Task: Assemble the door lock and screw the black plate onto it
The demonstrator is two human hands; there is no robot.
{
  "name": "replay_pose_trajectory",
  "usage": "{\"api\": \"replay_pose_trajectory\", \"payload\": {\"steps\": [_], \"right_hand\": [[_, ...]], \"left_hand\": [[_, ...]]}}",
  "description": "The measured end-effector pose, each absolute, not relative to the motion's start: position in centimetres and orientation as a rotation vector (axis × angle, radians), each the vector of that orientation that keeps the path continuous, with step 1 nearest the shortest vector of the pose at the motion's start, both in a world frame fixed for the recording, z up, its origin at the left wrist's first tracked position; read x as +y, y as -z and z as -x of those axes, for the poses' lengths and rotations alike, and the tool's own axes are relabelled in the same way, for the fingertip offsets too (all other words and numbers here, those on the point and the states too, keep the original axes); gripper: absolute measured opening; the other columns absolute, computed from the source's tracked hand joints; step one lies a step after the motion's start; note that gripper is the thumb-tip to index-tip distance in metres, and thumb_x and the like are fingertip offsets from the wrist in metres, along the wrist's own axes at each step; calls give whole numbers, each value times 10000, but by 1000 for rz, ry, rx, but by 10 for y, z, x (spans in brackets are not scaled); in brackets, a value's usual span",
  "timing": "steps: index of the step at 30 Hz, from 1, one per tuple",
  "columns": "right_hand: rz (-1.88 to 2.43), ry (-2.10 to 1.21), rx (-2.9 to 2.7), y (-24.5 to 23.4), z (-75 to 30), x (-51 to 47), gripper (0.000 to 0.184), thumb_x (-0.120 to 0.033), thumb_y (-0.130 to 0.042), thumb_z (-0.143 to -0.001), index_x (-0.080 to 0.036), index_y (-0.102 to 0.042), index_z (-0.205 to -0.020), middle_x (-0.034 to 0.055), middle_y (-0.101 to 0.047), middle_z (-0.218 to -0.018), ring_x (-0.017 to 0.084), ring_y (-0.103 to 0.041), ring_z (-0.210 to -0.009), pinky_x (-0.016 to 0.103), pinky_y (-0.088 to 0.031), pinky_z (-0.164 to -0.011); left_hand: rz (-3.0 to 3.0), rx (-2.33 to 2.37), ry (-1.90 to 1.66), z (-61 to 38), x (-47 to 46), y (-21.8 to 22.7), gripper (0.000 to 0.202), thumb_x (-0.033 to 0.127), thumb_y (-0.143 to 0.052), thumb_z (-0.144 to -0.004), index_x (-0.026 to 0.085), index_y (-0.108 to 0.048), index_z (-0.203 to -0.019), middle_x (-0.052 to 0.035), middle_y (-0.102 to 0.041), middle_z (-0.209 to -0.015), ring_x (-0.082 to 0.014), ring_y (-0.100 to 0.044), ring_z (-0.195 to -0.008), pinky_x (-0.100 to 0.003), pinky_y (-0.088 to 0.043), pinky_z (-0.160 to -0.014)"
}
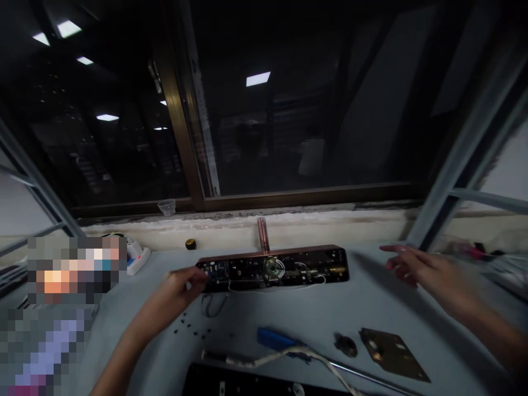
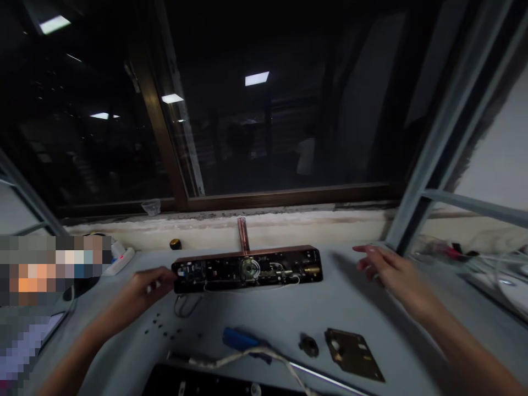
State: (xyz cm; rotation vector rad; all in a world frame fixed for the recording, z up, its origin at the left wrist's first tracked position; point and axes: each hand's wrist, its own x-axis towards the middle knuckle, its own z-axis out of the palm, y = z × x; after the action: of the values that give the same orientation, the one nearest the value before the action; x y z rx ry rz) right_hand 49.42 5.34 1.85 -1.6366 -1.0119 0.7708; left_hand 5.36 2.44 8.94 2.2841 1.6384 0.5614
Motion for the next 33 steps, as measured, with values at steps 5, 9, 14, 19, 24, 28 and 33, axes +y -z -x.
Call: {"api": "replay_pose_trajectory", "payload": {"steps": [5, 9, 14, 19, 24, 28, 33], "right_hand": [[1720, -675, -1159, -10, -499, 55, 295, -257, -366, -824, -102, -572, -968, 91, -577, -652, 123, -478, -497, 289, -360, -554], [1755, -592, -1319, -8, -497, 48, 255, -271, -384, -803, -162, -586, -915, 81, -579, -643, 144, -491, -499, 300, -375, -581], [1744, -557, -1419, -4, -499, 46, 258, -288, -356, -812, -206, -593, -870, 78, -572, -644, 168, -500, -517, 303, -381, -606], [1762, -542, -1480, 1, -504, 52, 241, -298, -378, -803, -221, -604, -833, 64, -563, -615, 171, -497, -511, 304, -369, -604], [1786, -483, -1522, 8, -507, 56, 214, -300, -424, -789, -210, -613, -831, 111, -622, -697, 196, -567, -664, 284, -371, -671], [1758, -432, -1547, 14, -509, 58, 248, -309, -405, -793, -189, -613, -853, 161, -656, -851, 221, -595, -806, 283, -381, -738], [1685, -335, -1577, 32, -517, 71, 316, -424, -397, -735, -219, -618, -832, 115, -685, -886, 260, -609, -866, 321, -420, -765]], "left_hand": [[-2232, 1851, -271, -61, 3, -49, 206, 203, -418, -769, 215, -624, -768, 2, -661, -809, -138, -582, -765, -205, -390, -702], [-2258, 2082, -80, -89, 17, -28, 233, 209, -410, -788, 189, -642, -791, -65, -657, -890, -186, -580, -876, -249, -391, -756], [-2270, 2120, -23, -98, 31, -21, 241, 151, -413, -771, 184, -647, -820, -87, -647, -946, -206, -577, -909, -270, -392, -755], [-2229, 2056, -170, -99, 31, -35, 229, 153, -404, -775, 201, -625, -811, -52, -667, -849, -185, -601, -828, -238, -388, -663], [-2338, 2017, -191, -120, 42, -58, 262, 239, -368, -820, 204, -623, -768, -47, -672, -813, -170, -605, -788, -235, -380, -647], [-2333, 2208, -170, -130, 54, -54, 264, 273, -379, -814, 198, -631, -792, -78, -668, -854, -210, -603, -816, -275, -388, -663], [-2298, 2237, -210, -130, 57, -38, 247, 291, -404, -808, 224, -640, -772, -44, -673, -816, -184, -608, -785, -250, -391, -635]]}}
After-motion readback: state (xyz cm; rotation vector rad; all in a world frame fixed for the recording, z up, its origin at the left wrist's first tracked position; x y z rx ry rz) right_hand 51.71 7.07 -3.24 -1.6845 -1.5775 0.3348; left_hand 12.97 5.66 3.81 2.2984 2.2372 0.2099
